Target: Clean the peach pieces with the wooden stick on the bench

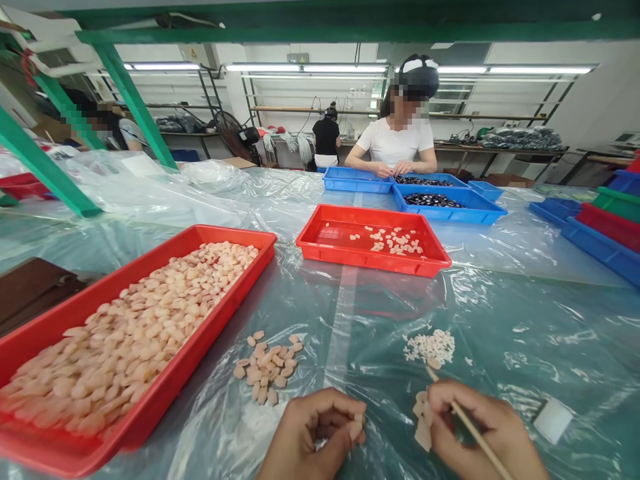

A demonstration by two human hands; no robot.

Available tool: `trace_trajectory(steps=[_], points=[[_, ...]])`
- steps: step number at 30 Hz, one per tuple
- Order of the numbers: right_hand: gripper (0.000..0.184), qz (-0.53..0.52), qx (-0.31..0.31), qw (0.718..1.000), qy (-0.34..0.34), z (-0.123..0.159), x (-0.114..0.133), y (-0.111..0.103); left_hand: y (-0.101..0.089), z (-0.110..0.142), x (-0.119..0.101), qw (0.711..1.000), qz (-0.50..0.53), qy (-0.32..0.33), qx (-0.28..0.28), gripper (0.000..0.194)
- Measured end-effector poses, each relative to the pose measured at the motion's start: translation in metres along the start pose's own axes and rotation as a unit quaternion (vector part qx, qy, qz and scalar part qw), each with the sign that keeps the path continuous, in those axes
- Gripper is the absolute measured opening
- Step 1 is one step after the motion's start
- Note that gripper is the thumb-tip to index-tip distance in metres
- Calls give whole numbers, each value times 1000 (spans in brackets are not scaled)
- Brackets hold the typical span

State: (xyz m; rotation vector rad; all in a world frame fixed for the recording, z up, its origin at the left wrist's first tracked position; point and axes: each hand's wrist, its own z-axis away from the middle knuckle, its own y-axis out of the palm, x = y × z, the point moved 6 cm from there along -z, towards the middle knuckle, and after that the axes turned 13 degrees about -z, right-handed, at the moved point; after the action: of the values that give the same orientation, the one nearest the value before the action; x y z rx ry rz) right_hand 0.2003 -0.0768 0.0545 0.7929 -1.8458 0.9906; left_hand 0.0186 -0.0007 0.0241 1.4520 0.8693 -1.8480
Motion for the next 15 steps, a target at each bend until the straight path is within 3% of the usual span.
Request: trace_trajectory(steps=[4,7,11,15], points=[[14,176,-55,983,-4,-24,-10,-39,4,1,-5,997,-68,48,-2,8],[23,266,-54,962,-19,-36,-18,-53,9,3,-11,983,-137,120,18,16],[26,276,-43,959,-37,-37,-18,-50,13,6,-22,937,-252,237,46,24],[15,268,4,962,-58,-34,-18,-32,15,7,-30,905,-311,284,56,26]])
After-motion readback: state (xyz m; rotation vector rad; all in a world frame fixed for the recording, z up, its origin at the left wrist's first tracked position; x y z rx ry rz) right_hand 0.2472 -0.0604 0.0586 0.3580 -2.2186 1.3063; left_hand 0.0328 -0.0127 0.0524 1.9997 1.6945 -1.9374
